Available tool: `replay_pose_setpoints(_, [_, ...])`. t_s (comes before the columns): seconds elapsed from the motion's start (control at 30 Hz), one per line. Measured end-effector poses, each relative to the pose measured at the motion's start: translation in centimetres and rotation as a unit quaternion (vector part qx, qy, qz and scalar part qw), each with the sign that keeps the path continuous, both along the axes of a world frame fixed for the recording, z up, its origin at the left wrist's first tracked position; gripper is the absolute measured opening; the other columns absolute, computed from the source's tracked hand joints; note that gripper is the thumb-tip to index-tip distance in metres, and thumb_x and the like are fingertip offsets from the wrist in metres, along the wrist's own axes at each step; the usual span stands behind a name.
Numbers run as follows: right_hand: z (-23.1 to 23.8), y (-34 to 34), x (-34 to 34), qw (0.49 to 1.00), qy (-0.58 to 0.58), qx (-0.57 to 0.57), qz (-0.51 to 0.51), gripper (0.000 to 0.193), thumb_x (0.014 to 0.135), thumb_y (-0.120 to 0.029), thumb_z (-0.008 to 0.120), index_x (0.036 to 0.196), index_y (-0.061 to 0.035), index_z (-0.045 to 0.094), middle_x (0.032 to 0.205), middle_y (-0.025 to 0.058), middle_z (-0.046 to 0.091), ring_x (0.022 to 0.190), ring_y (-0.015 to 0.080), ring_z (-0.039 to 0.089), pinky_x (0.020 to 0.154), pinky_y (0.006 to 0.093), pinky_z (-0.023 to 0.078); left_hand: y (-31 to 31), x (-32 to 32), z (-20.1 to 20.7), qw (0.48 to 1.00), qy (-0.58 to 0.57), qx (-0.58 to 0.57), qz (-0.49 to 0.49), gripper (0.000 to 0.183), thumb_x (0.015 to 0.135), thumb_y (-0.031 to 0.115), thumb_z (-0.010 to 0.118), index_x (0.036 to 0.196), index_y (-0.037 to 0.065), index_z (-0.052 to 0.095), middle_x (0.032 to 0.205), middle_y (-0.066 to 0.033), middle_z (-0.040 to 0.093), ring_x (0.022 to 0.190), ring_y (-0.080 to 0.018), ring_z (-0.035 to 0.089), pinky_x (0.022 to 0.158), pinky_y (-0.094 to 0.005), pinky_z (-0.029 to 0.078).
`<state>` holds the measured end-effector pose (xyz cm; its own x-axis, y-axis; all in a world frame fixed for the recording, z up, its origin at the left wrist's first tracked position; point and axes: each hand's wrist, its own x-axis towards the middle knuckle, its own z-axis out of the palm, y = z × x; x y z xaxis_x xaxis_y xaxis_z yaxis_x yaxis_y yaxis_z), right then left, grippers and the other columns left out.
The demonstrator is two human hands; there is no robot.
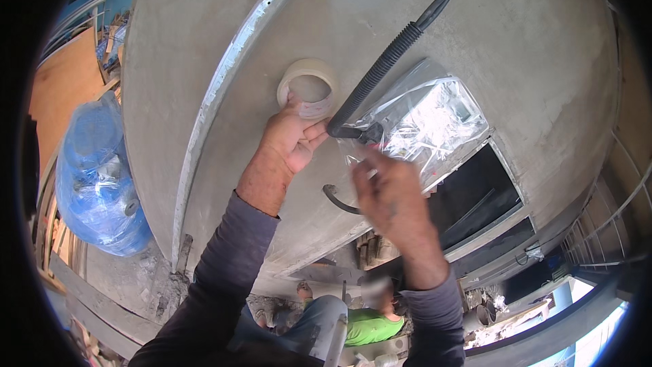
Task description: The person secures a plastic-wrapped electrical box to a concrete ceiling using clear tape. They repeatedly apply and smooth tape around the box and along the attached conduit to hold it in place.
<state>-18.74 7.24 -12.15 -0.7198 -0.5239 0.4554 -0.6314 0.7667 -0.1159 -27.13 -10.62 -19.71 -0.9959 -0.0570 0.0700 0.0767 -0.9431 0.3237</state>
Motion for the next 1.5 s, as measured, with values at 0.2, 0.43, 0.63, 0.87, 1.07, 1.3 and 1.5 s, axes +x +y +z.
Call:
replay_pose_setpoints(0.2, [12.3,-4.2,-3.5,0.982,0.17,0.082,0.003,0.02,0.1,-0.01,0.063,0.109,0.006,0.07,0.085,0.0138,0.074,0.073,0.0184,0.073,0.062,0.0297,0.057,-0.8,-0.5,1.5,0.989,-0.014,-0.147,0.022,0.06,0.112,0.047,0.039,0.145,-0.003,0.044,0.135,-0.0187,0.061,0.111,-0.0289,0.069,0.105,-0.0439,0.05])
replay_pose_setpoints(0.43, [13.6,-7.9,-9.0,0.98,-0.187,0.061,0.032,0.042,0.092,-0.023,0.081,0.12,0.0032,0.063,0.084,0.012,0.072,0.075,0.0189,0.073,0.063,0.0304,0.06,-1.0,-0.7,3.0,0.982,-0.033,-0.183,0.005,0.057,0.112,0.048,0.04,0.137,-0.001,0.052,0.13,-0.0164,0.066,0.11,-0.0248,0.071,0.102,-0.043,0.053])
replay_pose_setpoints(0.63, [11.2,-9.7,-10.9,0.947,0.158,0.279,0.029,0.043,0.082,-0.02,0.085,0.109,-0.002,0.056,0.083,0.0196,0.072,0.085,0.0338,0.076,0.072,0.0428,0.06,-0.7,-0.8,3.7,0.964,-0.042,-0.261,0.032,0.069,0.107,0.056,0.046,0.138,-0.006,0.052,0.13,-0.0195,0.063,0.108,-0.0263,0.068,0.094,-0.042,0.053])
replay_pose_setpoints(0.87, [11.9,-9.6,-9.3,0.859,0.327,0.38,-0.103,0.036,0.09,-0.008,0.068,0.12,-0.003,0.049,0.097,0.0247,0.072,0.098,0.0443,0.073,0.083,0.0507,0.06,3.0,0.7,-1.1,0.859,0.117,-0.392,0.307,0.084,0.094,0.062,0.068,0.129,-0.014,0.06,0.115,-0.0246,0.073,0.109,-0.0303,0.071,0.094,-0.0403,0.054])
replay_pose_setpoints(1.07, [14.6,-9.4,-7.0,0.804,0.345,0.465,-0.134,0.041,0.091,-0.02,0.074,0.126,-0.0105,0.056,0.113,0.0205,0.07,0.103,0.0389,0.074,0.087,0.0457,0.062,4.5,-1.5,-3.5,0.815,0.184,-0.393,0.383,0.045,0.093,0.024,0.076,0.129,-0.001,0.066,0.108,-0.015,0.078,0.103,-0.0218,0.075,0.093,-0.0354,0.055])
replay_pose_setpoints(1.3, [20.2,-7.8,-9.2,0.838,0.314,0.442,-0.063,0.031,0.089,-0.011,0.071,0.118,-0.0118,0.062,0.116,0.016,0.069,0.104,0.0383,0.071,0.086,0.0461,0.06,5.0,-2.0,-3.5,0.791,0.152,-0.399,0.438,0.031,0.09,0.014,0.072,0.119,0.002,0.071,0.104,-0.0202,0.074,0.088,-0.0403,0.071,0.079,-0.0456,0.056])
replay_pose_setpoints(1.5, [25.4,-6.2,-10.0,0.81,0.359,0.449,-0.118,0.024,0.09,-0.001,0.06,0.111,-0.0123,0.062,0.113,0.0161,0.068,0.103,0.039,0.07,0.086,0.0479,0.058,7.0,-2.4,-3.9,0.819,0.101,-0.283,0.489,0.013,0.085,-0.002,0.07,0.098,-0.001,0.068,0.086,-0.0111,0.069,0.079,-0.0229,0.069,0.077,-0.0314,0.056])
